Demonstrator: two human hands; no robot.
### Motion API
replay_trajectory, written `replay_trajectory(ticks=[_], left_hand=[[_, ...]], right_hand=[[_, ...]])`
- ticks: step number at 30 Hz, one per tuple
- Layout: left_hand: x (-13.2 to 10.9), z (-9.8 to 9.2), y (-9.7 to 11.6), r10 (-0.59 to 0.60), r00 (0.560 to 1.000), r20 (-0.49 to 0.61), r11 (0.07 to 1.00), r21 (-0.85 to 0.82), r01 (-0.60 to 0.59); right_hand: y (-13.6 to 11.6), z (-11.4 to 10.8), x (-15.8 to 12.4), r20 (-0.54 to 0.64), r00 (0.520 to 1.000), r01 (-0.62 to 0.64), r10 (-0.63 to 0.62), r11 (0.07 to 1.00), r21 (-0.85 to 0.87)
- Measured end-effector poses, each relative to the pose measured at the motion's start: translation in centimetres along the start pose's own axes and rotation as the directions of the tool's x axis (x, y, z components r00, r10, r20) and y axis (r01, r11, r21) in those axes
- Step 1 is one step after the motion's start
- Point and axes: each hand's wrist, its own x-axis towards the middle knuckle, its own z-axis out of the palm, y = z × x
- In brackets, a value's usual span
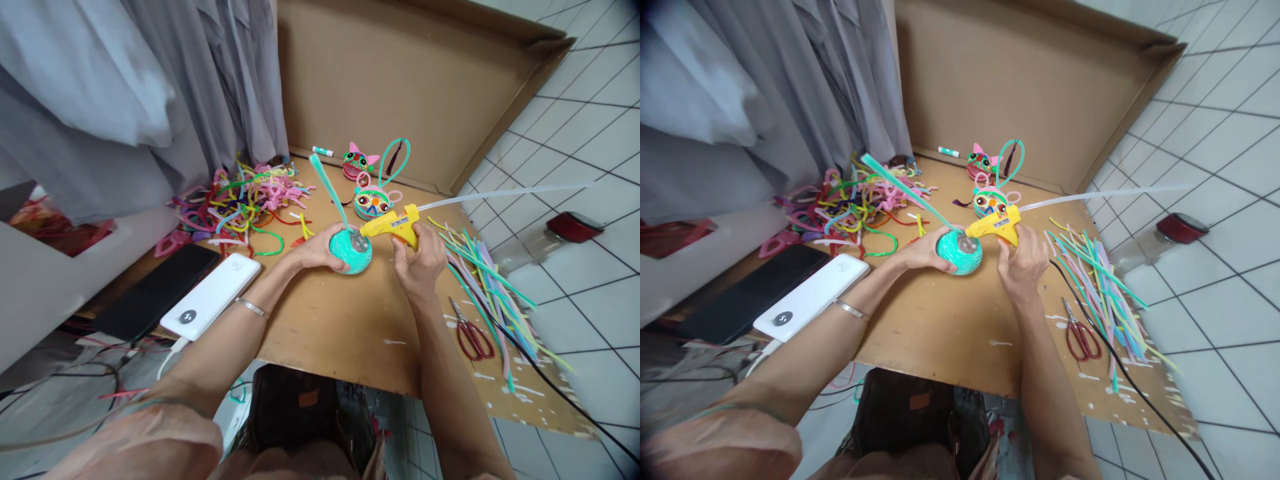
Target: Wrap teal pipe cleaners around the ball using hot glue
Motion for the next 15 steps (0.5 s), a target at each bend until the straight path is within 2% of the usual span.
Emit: replay_trajectory(ticks=[15], left_hand=[[0.05, -0.06, 0.09, 0.015, 1.000, 0.001, 1.000, 0.018, -0.015]], right_hand=[[0.03, -0.08, 0.00, 0.003, 1.000, 0.011, -0.011, 1.000, 0.005]])
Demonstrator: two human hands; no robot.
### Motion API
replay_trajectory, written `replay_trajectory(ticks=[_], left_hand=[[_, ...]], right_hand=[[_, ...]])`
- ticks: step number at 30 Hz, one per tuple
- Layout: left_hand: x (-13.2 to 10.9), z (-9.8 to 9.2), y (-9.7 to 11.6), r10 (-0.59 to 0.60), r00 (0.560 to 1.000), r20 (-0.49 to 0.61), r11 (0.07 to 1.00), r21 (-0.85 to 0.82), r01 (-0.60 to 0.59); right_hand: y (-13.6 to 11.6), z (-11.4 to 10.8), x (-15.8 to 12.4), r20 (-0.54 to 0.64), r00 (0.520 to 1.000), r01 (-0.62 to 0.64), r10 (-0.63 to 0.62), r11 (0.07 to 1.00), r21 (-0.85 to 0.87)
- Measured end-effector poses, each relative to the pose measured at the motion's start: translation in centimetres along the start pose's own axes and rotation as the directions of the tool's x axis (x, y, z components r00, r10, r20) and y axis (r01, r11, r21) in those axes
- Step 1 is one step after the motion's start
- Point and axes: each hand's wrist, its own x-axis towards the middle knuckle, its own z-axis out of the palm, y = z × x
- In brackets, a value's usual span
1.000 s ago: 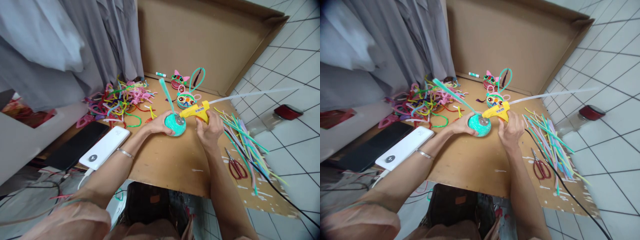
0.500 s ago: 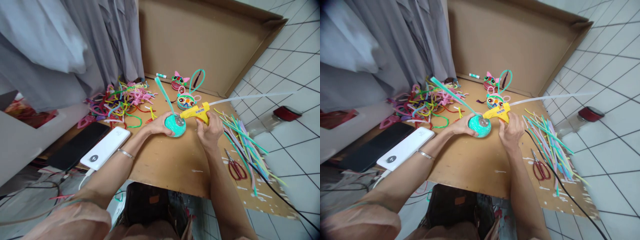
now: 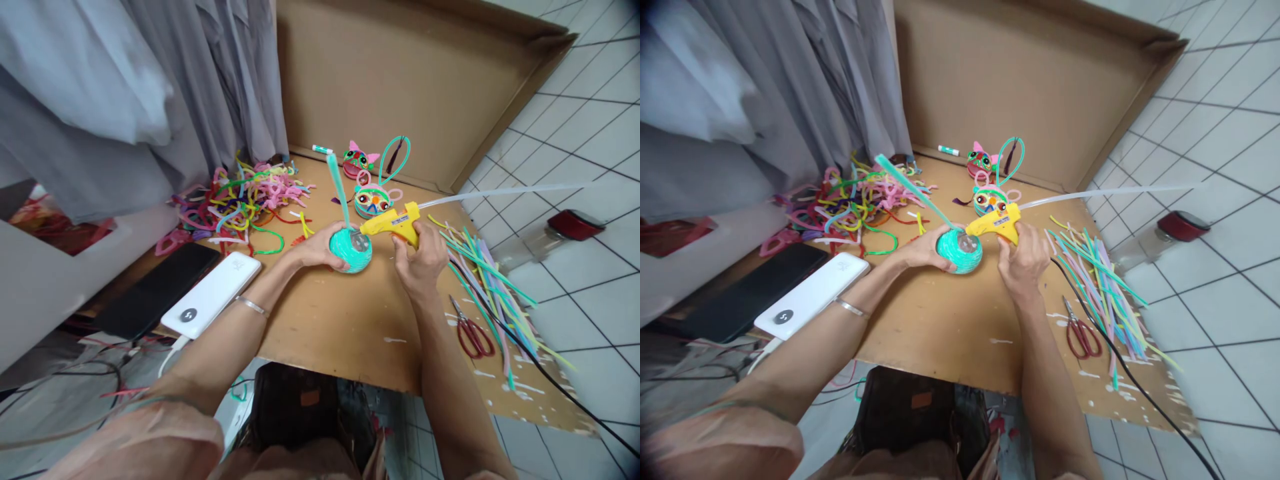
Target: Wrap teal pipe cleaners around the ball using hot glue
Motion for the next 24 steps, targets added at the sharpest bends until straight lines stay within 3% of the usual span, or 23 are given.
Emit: replay_trajectory(ticks=[15, 24], left_hand=[[0.02, -0.08, -0.18, -0.003, 1.000, 0.001, 1.000, 0.008, 0.003], [-0.02, -0.10, -0.04, -0.010, 1.000, 0.008, 1.000, 0.010, 0.010]], right_hand=[[0.05, 0.10, -0.05, 0.012, 0.999, -0.033, 0.032, 0.999, 0.022], [0.46, 0.06, 0.10, -0.002, 0.999, 0.036, -0.036, 0.998, 0.043]])
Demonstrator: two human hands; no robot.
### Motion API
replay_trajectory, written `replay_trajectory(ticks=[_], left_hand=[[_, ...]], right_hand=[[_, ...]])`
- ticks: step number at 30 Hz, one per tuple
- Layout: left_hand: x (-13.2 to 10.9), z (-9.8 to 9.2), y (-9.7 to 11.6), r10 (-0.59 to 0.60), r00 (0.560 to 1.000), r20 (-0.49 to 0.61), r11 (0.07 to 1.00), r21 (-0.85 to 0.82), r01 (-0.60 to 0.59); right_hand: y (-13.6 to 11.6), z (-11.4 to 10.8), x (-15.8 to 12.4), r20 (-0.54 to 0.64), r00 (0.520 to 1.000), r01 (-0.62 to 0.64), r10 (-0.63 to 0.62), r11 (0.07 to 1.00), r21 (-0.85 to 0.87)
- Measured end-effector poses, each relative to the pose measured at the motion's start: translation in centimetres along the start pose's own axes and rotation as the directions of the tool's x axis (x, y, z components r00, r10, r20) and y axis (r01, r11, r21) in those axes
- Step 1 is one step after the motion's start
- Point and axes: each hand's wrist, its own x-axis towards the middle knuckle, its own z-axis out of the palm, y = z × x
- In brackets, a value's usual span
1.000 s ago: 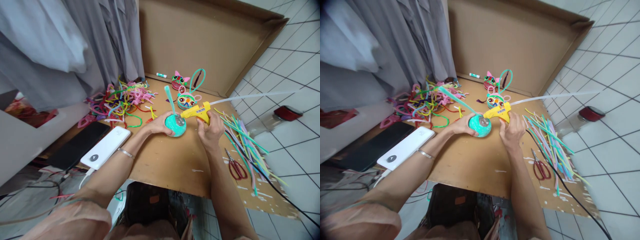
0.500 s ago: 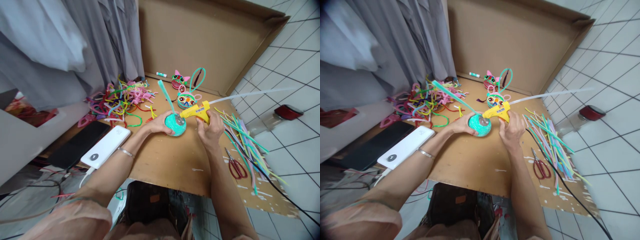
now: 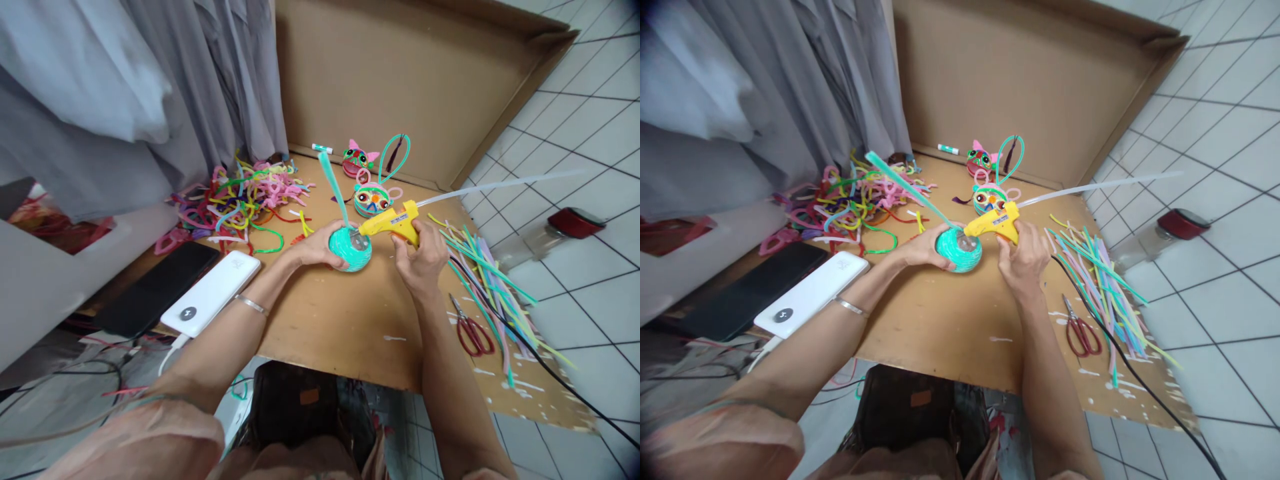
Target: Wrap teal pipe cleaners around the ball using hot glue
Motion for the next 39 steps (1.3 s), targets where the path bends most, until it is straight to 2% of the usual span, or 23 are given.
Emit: replay_trajectory(ticks=[9, 14, 23, 39], left_hand=[[0.03, -0.06, -0.09, 0.021, 1.000, 0.009, 1.000, 0.007, -0.021], [-0.14, -0.01, 0.32, -0.005, 1.000, 0.022, 1.000, -0.022, 0.005], [-0.01, -0.12, -0.18, -0.013, 0.999, 0.030, 1.000, -0.016, 0.013], [-0.12, -0.18, 0.12, 0.000, 0.999, 0.045, 1.000, -0.005, 0.000]], right_hand=[[0.06, 0.19, -0.23, 0.004, 0.998, -0.070, 0.070, 0.997, -0.010], [0.03, 0.10, -0.14, 0.003, 0.999, -0.052, 0.052, 0.998, 0.018], [0.39, -0.03, 0.00, 0.006, 1.000, -0.013, 0.012, 0.999, 0.051], [0.42, -0.22, 0.11, 0.038, 0.998, -0.054, 0.051, 0.996, 0.074]])
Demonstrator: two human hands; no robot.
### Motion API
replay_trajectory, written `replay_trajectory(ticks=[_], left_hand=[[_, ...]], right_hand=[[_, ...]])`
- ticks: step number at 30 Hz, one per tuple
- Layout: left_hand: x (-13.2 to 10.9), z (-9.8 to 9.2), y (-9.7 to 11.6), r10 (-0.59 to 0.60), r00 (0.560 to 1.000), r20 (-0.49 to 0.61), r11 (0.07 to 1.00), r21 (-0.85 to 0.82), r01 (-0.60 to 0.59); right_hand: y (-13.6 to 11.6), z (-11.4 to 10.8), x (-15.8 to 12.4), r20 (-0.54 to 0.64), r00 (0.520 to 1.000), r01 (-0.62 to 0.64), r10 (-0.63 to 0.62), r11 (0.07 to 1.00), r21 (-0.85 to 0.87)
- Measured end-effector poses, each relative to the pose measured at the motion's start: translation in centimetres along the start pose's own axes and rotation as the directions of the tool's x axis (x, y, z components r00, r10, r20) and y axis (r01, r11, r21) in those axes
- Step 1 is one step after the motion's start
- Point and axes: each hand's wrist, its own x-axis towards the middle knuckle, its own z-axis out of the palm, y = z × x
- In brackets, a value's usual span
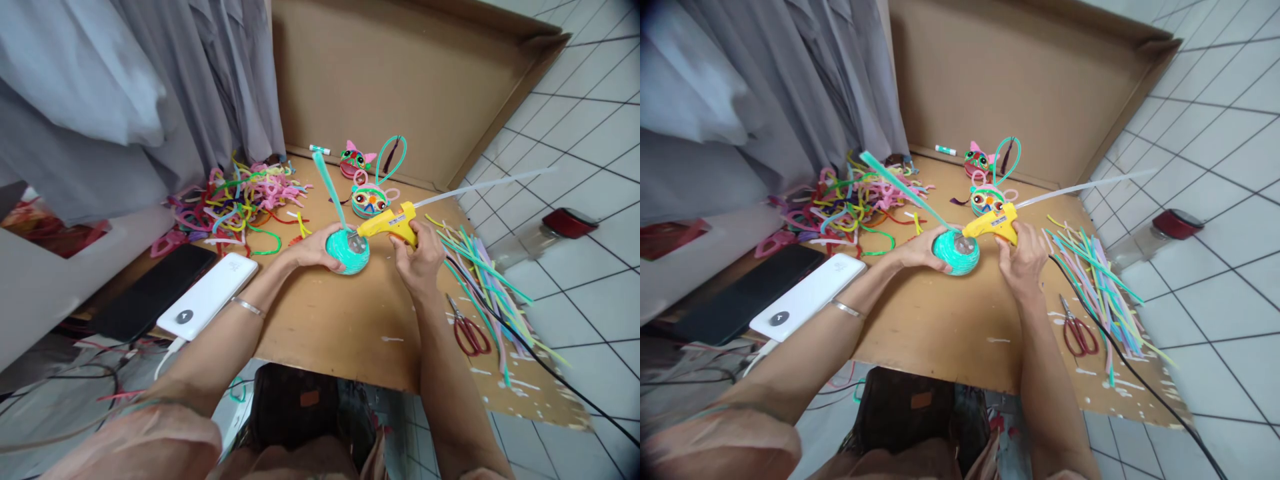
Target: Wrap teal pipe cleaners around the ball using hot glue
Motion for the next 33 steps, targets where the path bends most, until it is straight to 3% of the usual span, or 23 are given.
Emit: replay_trajectory(ticks=[9, 18, 33], left_hand=[[-0.1, -0.1, 0.2, 0.017, 1.000, 0.011, 0.999, 0.028, -0.018], [-0.1, -0.2, 0.6, -0.014, 1.000, 0.014, 1.000, 0.023, 0.013], [-0.1, 0.0, 0.8, -0.030, 1.000, 0.006, 0.999, 0.020, 0.030]], right_hand=[[0.3, 0.0, 0.0, 0.028, 0.999, -0.031, 0.029, 0.997, 0.075], [1.0, 0.8, -0.4, 0.050, 0.966, -0.259, 0.255, 0.955, 0.143], [0.4, 0.2, 0.0, 0.084, 0.991, -0.114, 0.103, 0.983, 0.141]])
